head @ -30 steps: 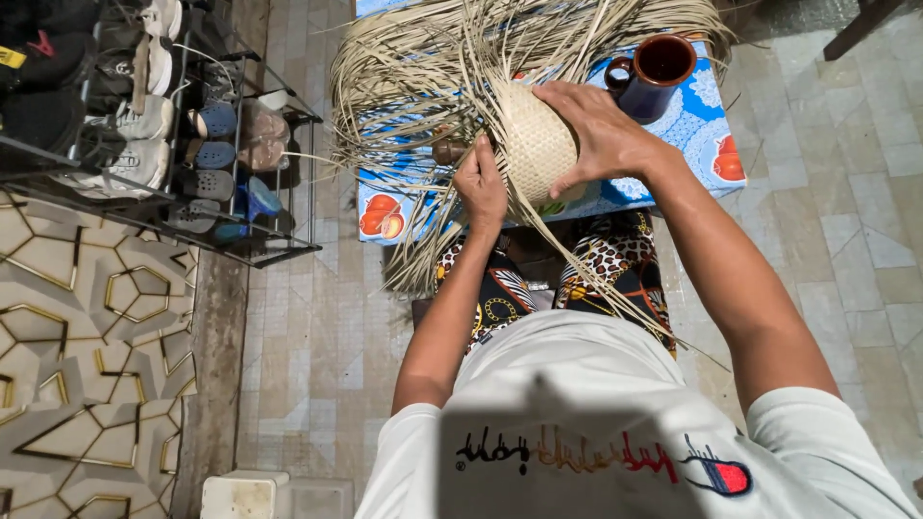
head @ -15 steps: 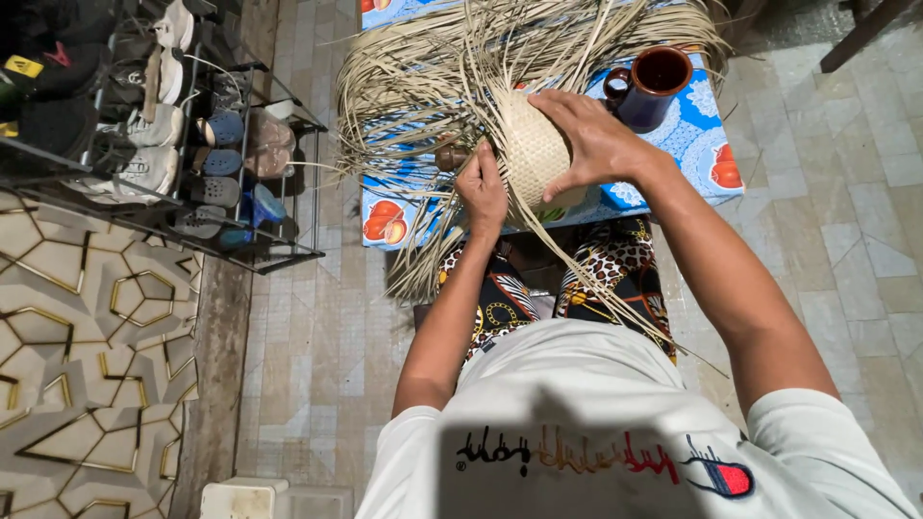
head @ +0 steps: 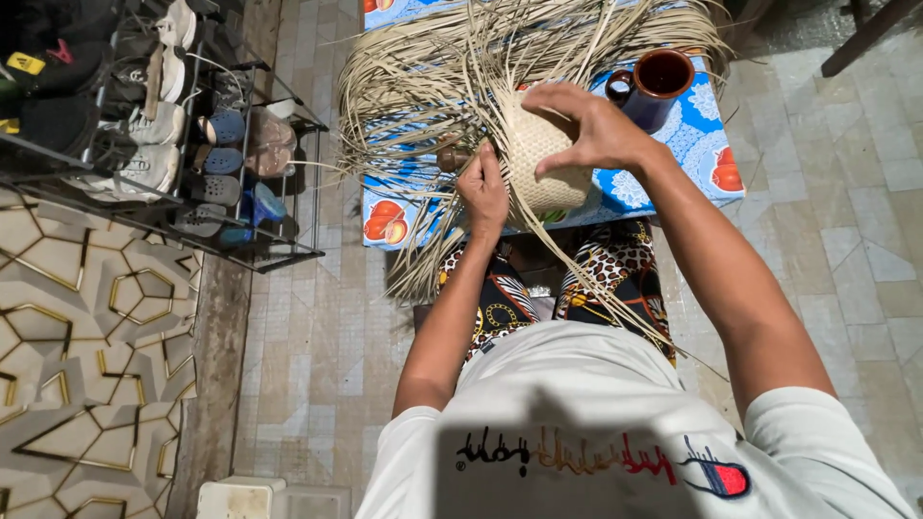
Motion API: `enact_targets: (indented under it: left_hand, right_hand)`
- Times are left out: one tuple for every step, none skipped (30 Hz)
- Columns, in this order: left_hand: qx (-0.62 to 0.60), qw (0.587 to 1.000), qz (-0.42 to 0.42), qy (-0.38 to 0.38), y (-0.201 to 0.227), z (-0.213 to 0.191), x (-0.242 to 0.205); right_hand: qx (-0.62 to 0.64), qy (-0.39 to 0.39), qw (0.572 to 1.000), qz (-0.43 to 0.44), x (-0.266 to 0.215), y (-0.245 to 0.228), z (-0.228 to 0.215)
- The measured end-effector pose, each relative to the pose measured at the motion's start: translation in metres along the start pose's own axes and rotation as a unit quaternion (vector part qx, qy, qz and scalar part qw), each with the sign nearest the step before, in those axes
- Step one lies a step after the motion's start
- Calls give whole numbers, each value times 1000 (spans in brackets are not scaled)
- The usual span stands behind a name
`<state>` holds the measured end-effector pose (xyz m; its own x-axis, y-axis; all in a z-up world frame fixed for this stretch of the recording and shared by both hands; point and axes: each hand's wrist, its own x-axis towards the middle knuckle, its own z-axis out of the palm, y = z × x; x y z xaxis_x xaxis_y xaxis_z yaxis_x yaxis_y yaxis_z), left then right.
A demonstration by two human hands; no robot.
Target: Shaping a woven straw hat by pressing a wooden mold into it on a low table.
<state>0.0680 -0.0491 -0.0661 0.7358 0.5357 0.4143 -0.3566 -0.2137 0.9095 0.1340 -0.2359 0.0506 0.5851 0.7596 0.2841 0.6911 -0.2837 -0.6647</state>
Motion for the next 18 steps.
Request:
enact_targets:
  left_hand:
    - [0, 1000, 0, 2, 0, -1, 0]
    - [-1, 1000, 3, -2, 1, -2, 0]
    - [-2, 1000, 6, -6, 1, -2, -1]
    - [-2, 1000, 6, -4, 7, -2, 2]
    - [1, 1000, 1, -13, 12, -4, 1]
    - [4, 1000, -4, -21, 16, -5, 1]
    - [5, 1000, -7, -21, 18, -5, 1]
    - [7, 1000, -2, -20, 20, -5, 1]
    - [8, 1000, 5, -21, 22, -4, 2]
    - [9, 1000, 2, -22, 21, -5, 1]
    - [-2, 1000, 7, -25, 20, -4, 1]
    - [-14, 999, 12, -27, 19, -4, 1]
    - [-15, 999, 12, -28, 18, -3, 1]
    - [-23, 999, 17, -28, 17, -3, 2]
    - [-31, 999, 22, -28, 17, -3, 2]
    - [-31, 999, 22, -27, 16, -4, 2]
    - [-22, 999, 28, -28, 16, -4, 2]
    - [-14, 999, 35, -28, 15, -5, 1]
  right_hand:
    - [0, -1, 1000, -1, 0, 1, 2]
    - [22, 37, 999, -15, 0, 3, 4]
    - [44, 75, 996, -28, -1, 5, 6]
    - [44, 74, 996, -29, 0, 5, 5]
    - [35, 66, 997, -33, -2, 5, 6]
    - [26, 57, 997, -38, -4, 5, 7]
    - [28, 55, 997, -36, -5, 6, 7]
    - [12, 81, 995, -56, -6, 8, 7]
    - [-5, 108, 991, -77, -6, 10, 6]
    - [-4, 108, 991, -74, -7, 9, 8]
    - [16, 99, 994, -49, -8, 8, 9]
    - [36, 91, 995, -23, -9, 6, 9]
    - [35, 91, 995, -22, -11, 2, 7]
    - [44, 69, 997, -2, -13, -3, 5]
    - [53, 47, 997, 17, -14, -8, 3]
    - [53, 47, 997, 16, -15, -4, 7]
    - [-28, 6, 999, 25, -17, -1, 11]
    - [-107, -36, 993, 34, -20, 2, 14]
